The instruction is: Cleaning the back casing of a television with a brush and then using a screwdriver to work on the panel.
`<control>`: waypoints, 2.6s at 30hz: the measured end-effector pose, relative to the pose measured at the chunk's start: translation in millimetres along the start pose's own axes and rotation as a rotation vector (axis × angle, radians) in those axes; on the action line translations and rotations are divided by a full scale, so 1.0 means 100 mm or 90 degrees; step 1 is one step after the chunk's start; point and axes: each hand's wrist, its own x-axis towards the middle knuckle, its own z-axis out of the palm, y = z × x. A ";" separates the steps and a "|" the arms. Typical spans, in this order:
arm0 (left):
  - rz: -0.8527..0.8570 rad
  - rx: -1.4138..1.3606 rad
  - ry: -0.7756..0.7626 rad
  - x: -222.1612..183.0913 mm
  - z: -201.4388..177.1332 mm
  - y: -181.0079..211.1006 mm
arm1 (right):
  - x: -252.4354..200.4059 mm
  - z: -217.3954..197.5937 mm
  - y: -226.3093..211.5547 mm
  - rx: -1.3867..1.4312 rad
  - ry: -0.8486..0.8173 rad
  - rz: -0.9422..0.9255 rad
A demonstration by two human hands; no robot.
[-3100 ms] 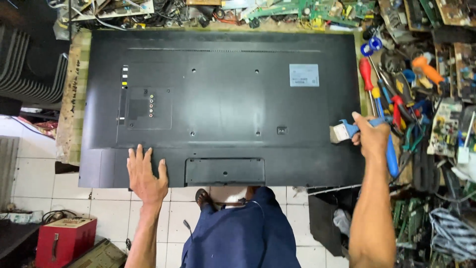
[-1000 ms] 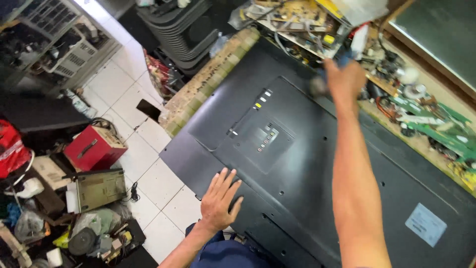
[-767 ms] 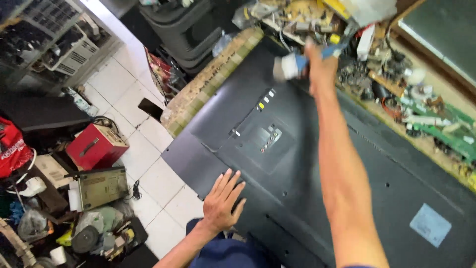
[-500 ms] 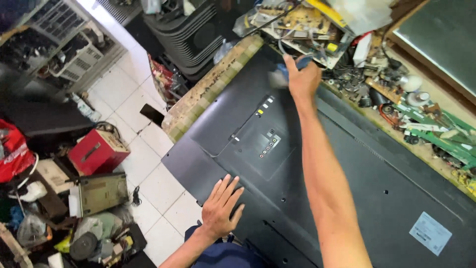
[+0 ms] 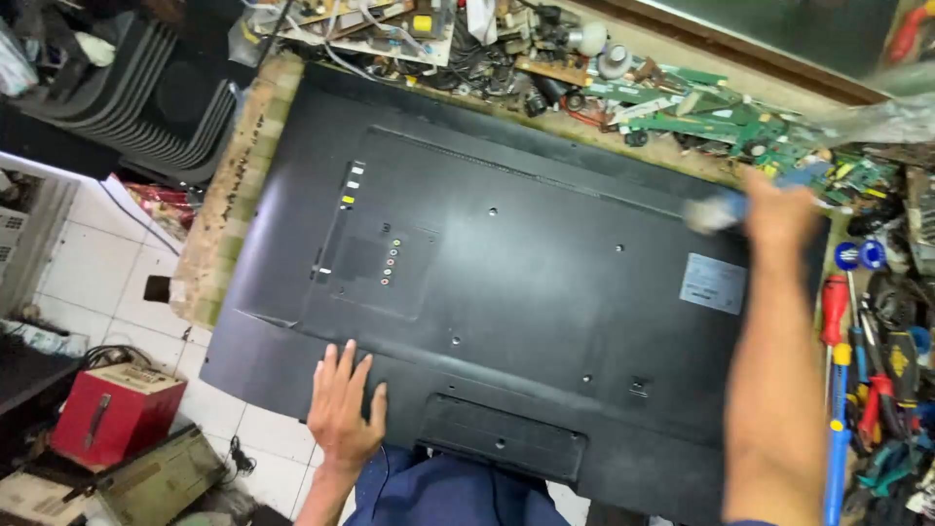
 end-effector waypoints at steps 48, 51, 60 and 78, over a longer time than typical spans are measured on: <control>-0.010 -0.092 0.020 0.12 -0.10 -0.10 | -1.02 1.18 -3.08 0.113 0.055 -0.386; -0.002 -0.087 0.033 0.23 -0.11 -0.13 | -1.47 0.98 -3.92 0.328 -0.103 -0.490; -0.006 -0.118 0.017 0.25 -0.15 -0.19 | -2.14 1.28 -5.37 0.372 -0.066 -0.688; -0.016 -0.108 0.074 0.06 0.02 -0.20 | -3.92 0.75 -5.30 0.171 -0.390 -0.740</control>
